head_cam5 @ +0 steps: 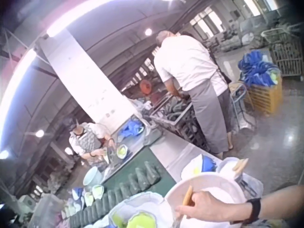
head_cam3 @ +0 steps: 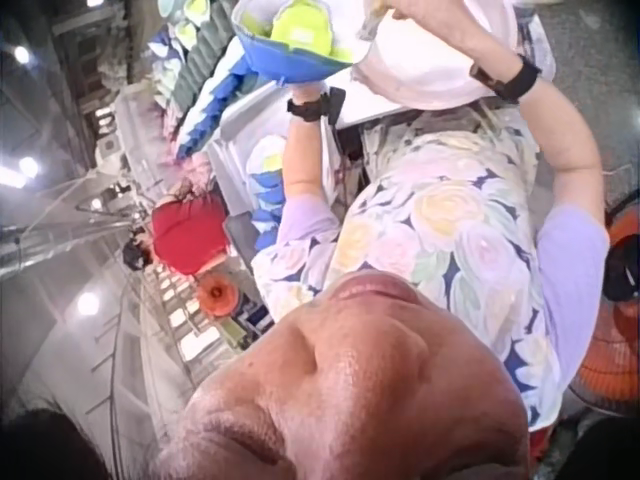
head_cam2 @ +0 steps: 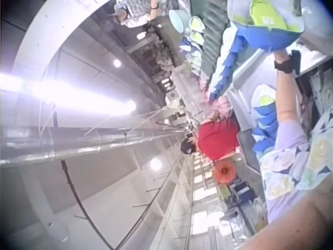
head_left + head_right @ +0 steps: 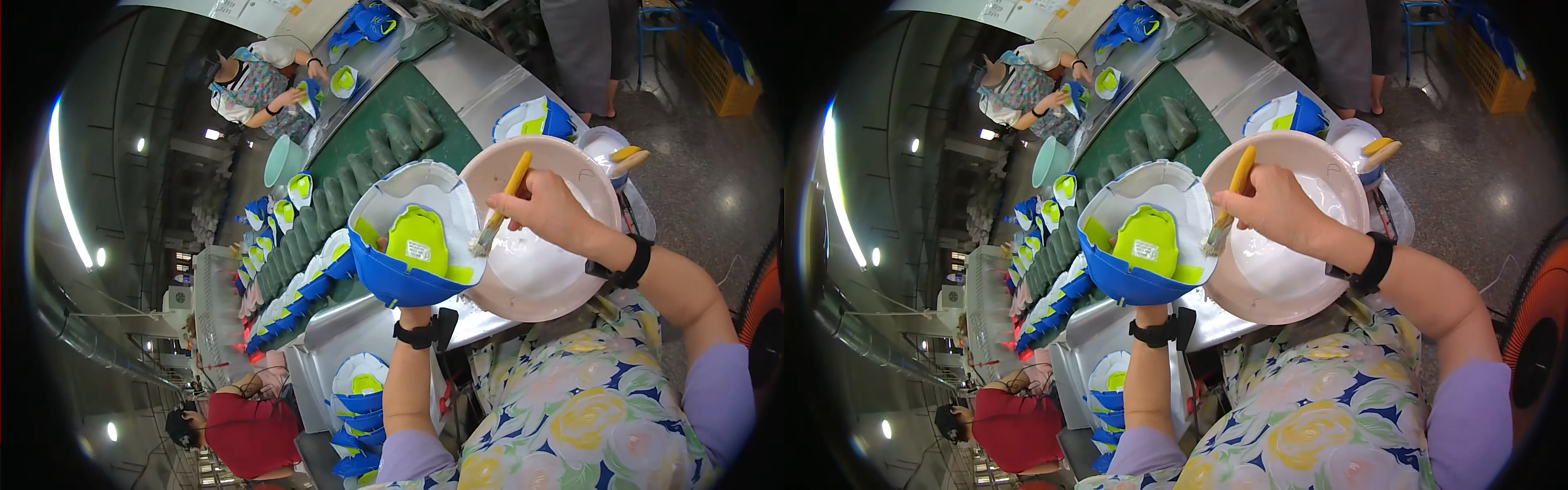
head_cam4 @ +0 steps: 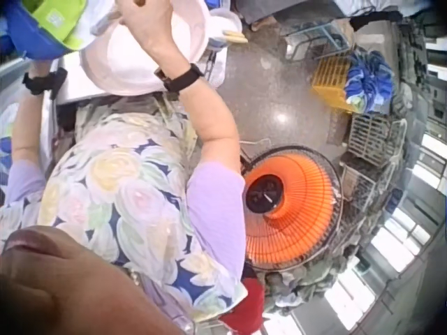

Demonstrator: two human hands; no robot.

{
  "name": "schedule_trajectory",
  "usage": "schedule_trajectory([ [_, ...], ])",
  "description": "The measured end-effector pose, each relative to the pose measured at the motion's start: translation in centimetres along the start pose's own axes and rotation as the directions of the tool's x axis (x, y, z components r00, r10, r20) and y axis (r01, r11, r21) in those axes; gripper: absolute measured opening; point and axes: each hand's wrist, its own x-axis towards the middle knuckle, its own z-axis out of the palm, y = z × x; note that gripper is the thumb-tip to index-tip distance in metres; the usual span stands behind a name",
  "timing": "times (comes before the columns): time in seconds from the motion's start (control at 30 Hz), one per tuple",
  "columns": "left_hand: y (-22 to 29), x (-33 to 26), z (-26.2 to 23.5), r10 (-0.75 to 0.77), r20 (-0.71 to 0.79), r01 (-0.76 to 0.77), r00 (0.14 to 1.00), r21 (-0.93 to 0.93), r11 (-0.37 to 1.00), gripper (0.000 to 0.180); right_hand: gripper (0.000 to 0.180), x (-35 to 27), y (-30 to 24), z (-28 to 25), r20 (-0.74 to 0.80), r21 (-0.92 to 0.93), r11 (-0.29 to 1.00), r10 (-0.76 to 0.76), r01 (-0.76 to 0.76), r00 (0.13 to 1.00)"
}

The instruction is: The person repeatedly picks up blue and green shoes from a conveyor belt, dips a brush into a pink bowl of white paint, and applies the paint to the interior of each shoe. After painting, the person places the shoes back onto the conveyor belt.

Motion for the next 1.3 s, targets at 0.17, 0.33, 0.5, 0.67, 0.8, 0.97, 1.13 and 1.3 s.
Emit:
schedule_trajectory([
  [0.17, -0.7, 0.2, -0.7, 0.168, -0.054, -0.161, 0.984, 0.113, 0.981, 0.048, 0.037, -1.3, -0.4, 1.2, 0.133, 0.128, 0.988, 0.072, -0.089, 0.989],
  [0.33, 1.5, 1.2, -3.6, 0.098, 0.168, -0.152, 0.981, 0.341, 0.928, 0.049, 0.023, -1.3, -1.0, -0.3, 0.114, 0.083, 0.985, -0.162, 0.153, 0.98],
  [0.5, 3.4, 1.8, -5.4, -0.357, 0.541, 0.59, 0.761, -0.35, 0.727, 0.051, 0.016, -0.6, -1.4, -2.6, 0.097, -0.17, 0.791, -0.58, 0.588, 0.809],
  [0.67, 1.8, -3.2, -2.3, -0.436, 0.659, 0.782, 0.614, -0.429, 0.452, 0.053, 0.018, 0.0, -3.1, 0.7, 0.214, 0.046, 0.511, -0.844, 0.858, 0.492],
  [0.8, 1.5, -5.5, -0.8, -0.455, 0.667, 0.805, 0.59, -0.447, 0.39, 0.055, 0.019, 0.9, -4.2, 3.3, 0.38, 0.079, 0.328, -0.883, 0.941, 0.275],
  [0.97, 1.2, -5.7, -0.4, -0.491, 0.638, 0.804, 0.593, -0.436, 0.406, 0.058, 0.014, 2.3, -3.4, 2.4, 0.465, -0.095, 0.339, -0.816, 0.936, 0.343],
  [1.13, 1.1, -5.1, -1.3, -0.548, 0.558, 0.782, 0.623, -0.423, 0.458, 0.06, 0.013, 2.4, -3.0, 0.7, 0.5, -0.224, 0.614, -0.594, 0.757, 0.63],
  [1.3, 1.6, -5.2, -0.8, -0.545, 0.502, 0.74, 0.672, -0.445, 0.504, 0.063, 0.019, 2.8, -2.4, 0.0, 0.417, -0.301, 0.783, -0.406, 0.545, 0.813],
])
